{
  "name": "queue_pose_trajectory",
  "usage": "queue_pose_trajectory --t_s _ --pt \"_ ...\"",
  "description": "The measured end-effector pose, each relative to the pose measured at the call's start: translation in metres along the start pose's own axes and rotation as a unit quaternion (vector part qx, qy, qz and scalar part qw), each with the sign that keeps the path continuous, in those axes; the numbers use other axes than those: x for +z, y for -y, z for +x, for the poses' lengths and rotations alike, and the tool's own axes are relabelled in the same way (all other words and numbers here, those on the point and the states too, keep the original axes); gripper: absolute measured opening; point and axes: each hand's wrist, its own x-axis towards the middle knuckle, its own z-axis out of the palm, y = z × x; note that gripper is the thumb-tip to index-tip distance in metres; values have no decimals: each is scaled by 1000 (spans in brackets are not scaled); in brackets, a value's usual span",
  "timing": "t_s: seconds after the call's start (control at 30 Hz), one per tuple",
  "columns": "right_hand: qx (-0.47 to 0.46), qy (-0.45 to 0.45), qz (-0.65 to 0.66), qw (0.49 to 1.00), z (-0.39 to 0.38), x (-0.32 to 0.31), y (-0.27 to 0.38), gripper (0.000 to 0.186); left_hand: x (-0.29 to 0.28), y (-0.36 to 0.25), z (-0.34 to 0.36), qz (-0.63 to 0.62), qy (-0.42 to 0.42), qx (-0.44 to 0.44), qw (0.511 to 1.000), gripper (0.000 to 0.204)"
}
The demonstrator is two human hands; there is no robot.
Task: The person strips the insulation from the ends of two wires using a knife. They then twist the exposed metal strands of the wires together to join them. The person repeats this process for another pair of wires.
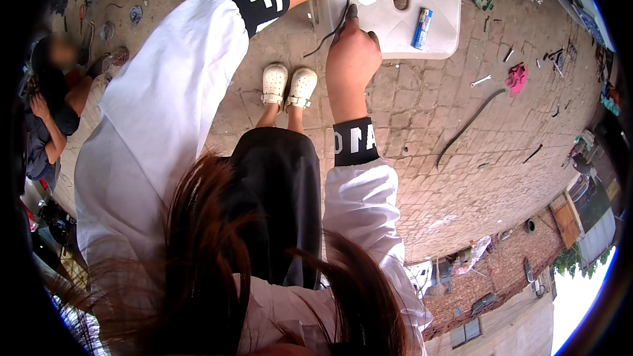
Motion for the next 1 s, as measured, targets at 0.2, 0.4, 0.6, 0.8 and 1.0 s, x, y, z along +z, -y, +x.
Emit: queue_pose_trajectory --t_s 0.2,0.4,0.6,0.8,1.0 --pt "4 24 -23 999 1 -3 1 36 4 2 1 -12 -18 12 1000 11" --pt "16 39 -25 999 0 -4 3 39 6 3 2 14 -19 16 1000 11" --pt "21 33 -19 999 -2 -2 3 41 10 3 1 12 -39 17 999 13" --pt "27 23 -18 999 -4 0 5 41 8 1 2 20 -18 9 1000 13" --pt "21 11 -16 1000 -7 2 5 40 4 0 2 30 -8 3 1000 13"
